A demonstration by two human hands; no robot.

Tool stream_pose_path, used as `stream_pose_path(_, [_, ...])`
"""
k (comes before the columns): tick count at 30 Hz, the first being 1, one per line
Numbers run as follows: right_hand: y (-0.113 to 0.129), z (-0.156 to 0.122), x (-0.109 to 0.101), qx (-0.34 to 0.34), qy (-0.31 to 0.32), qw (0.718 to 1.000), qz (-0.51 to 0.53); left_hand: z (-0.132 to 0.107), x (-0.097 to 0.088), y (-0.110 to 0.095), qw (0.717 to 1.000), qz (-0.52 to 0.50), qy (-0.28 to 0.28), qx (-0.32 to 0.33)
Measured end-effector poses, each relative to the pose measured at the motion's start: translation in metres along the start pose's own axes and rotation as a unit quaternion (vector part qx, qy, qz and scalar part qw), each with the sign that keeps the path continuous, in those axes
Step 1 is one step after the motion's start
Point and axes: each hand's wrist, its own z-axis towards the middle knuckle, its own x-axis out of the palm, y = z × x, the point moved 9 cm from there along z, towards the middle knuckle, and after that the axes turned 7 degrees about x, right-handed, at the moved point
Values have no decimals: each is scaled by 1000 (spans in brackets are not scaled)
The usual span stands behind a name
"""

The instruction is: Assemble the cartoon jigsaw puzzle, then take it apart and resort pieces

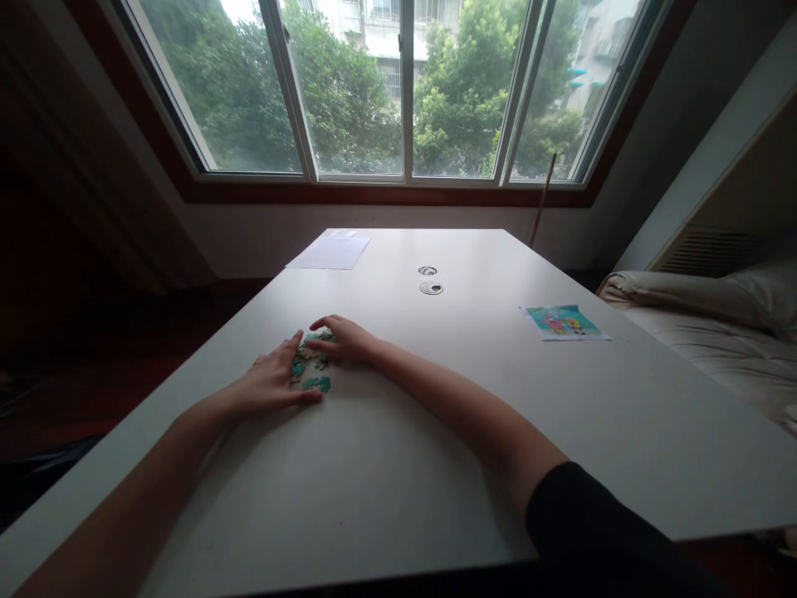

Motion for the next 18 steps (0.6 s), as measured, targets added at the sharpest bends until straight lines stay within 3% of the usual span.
stream_pose_path(3, [-10, -15, -18, 26, -2, 997, 78, 3, 1, -7, 1000, 19, -13, -5])
stream_pose_path(6, [-21, -57, -38, 37, 15, 996, 74, 10, 0, -6, 998, 49, -29, -39])
stream_pose_path(8, [-32, -98, -47, 52, 53, 997, 33, 14, -2, -4, 996, 55, -39, -64])
stream_pose_path(11, [-65, -160, -74, 101, 41, 989, -96, 18, -2, -3, 994, 54, -49, -87])
stream_pose_path(12, [-83, -179, -86, 146, 27, 977, -152, 19, -2, -3, 993, 52, -51, -91])
stream_pose_path(16, [-155, -243, -146, 293, -60, 929, -219, 21, -6, -13, 992, 51, -60, -96])
stream_pose_path(17, [-176, -260, -162, 349, -84, 902, -239, 23, -7, -17, 992, 52, -64, -98])
stream_pose_path(18, [-202, -282, -178, 448, -94, 845, -277, 24, -9, -21, 991, 53, -69, -102])
